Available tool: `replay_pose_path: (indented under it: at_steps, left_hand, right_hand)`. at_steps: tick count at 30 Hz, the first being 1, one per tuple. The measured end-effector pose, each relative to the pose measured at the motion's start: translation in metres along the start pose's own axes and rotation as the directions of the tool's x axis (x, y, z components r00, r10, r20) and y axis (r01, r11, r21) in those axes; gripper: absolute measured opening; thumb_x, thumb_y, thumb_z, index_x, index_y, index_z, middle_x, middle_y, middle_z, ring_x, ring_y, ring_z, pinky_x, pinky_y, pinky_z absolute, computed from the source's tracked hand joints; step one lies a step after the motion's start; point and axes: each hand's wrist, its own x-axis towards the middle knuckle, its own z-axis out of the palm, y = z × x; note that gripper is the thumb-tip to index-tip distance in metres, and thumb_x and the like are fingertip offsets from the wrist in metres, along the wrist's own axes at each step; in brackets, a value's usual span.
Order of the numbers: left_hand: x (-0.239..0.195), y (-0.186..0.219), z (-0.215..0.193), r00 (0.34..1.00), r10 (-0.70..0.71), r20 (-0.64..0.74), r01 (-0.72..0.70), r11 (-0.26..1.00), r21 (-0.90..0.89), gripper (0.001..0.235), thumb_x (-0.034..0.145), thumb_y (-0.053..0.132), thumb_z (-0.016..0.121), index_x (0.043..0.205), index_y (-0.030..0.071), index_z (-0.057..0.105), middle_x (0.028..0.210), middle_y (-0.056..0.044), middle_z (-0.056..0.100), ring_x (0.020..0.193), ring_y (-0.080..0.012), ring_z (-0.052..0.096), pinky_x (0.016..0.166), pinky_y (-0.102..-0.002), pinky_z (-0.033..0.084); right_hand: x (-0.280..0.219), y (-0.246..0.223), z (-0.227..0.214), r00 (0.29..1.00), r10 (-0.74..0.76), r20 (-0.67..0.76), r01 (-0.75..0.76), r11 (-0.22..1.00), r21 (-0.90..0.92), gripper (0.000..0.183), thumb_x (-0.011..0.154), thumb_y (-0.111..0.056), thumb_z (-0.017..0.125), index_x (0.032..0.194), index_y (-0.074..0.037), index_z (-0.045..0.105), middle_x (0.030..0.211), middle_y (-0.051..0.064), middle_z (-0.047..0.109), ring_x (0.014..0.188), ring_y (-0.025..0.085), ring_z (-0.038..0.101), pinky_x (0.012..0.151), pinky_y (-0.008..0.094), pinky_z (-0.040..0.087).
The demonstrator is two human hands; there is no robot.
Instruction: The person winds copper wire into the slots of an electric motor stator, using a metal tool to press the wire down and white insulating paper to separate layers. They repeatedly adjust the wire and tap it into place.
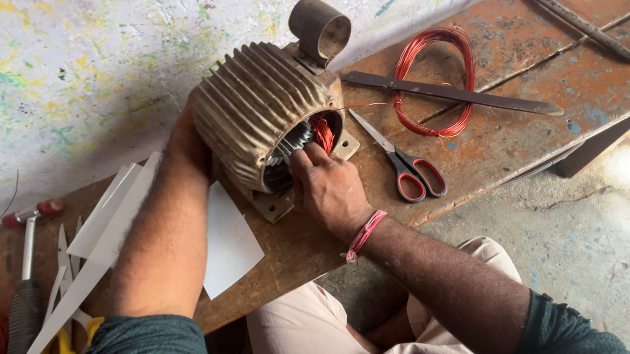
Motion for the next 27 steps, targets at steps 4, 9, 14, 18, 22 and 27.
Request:
replay_pose_path:
  at_steps: [4,9,14,18,22,27]
  left_hand:
    - [-0.001,0.013,0.033,0.999,-0.006,0.048,0.007,1.000,-0.021,0.034,0.100,0.028,0.060,0.118,0.001,0.069,0.109,-0.013,0.074,0.098,-0.0214,0.072,0.085,-0.035,0.060]
    - [0.013,0.003,0.035,0.996,-0.048,0.072,0.047,0.999,0.007,0.032,0.100,0.027,0.061,0.116,0.001,0.069,0.107,-0.013,0.073,0.096,-0.0211,0.071,0.083,-0.035,0.060]
    - [0.031,0.012,-0.017,0.980,-0.179,-0.092,0.196,0.954,0.227,0.029,0.100,0.026,0.062,0.114,0.001,0.069,0.105,-0.012,0.073,0.094,-0.0208,0.070,0.082,-0.035,0.059]
    - [0.063,0.021,-0.074,0.863,-0.353,-0.361,0.496,0.730,0.471,0.027,0.100,0.025,0.063,0.112,0.002,0.070,0.103,-0.012,0.073,0.092,-0.0205,0.070,0.081,-0.035,0.059]
    - [0.102,0.014,-0.100,0.811,-0.411,-0.415,0.584,0.591,0.557,0.025,0.101,0.024,0.064,0.110,0.002,0.070,0.101,-0.011,0.072,0.090,-0.0203,0.070,0.079,-0.035,0.058]
    - [0.110,0.010,-0.108,0.799,-0.417,-0.434,0.601,0.535,0.594,0.023,0.101,0.023,0.065,0.108,0.002,0.070,0.099,-0.011,0.072,0.088,-0.0200,0.069,0.078,-0.035,0.058]
  right_hand:
    - [0.006,-0.001,0.006,0.999,0.039,0.022,-0.039,0.999,-0.005,0.017,0.090,-0.017,0.066,0.105,-0.011,0.061,0.095,0.016,0.065,0.079,0.041,0.069,0.068,0.052,0.054]
    - [0.008,-0.003,0.014,0.990,0.119,0.074,-0.116,0.992,-0.043,0.020,0.089,-0.015,0.064,0.106,-0.005,0.057,0.095,0.018,0.064,0.077,0.041,0.068,0.066,0.052,0.055]
    - [0.001,-0.004,0.008,1.000,0.012,-0.023,-0.011,0.999,0.051,0.021,0.096,-0.017,0.065,0.108,-0.003,0.055,0.098,0.019,0.060,0.083,0.041,0.064,0.070,0.052,0.053]
    - [-0.003,-0.002,0.002,0.998,-0.059,0.001,0.059,0.997,0.053,0.032,0.087,-0.016,0.067,0.111,-0.001,0.053,0.101,0.021,0.056,0.084,0.041,0.063,0.073,0.051,0.054]
    - [-0.001,-0.002,-0.003,0.996,-0.087,-0.021,0.088,0.995,0.049,0.038,0.080,-0.018,0.070,0.110,-0.001,0.053,0.102,0.020,0.056,0.088,0.041,0.064,0.073,0.051,0.054]
    - [-0.001,-0.002,-0.003,0.996,-0.090,-0.025,0.092,0.992,0.088,0.033,0.083,-0.018,0.070,0.108,-0.002,0.053,0.102,0.018,0.056,0.087,0.040,0.064,0.073,0.049,0.054]
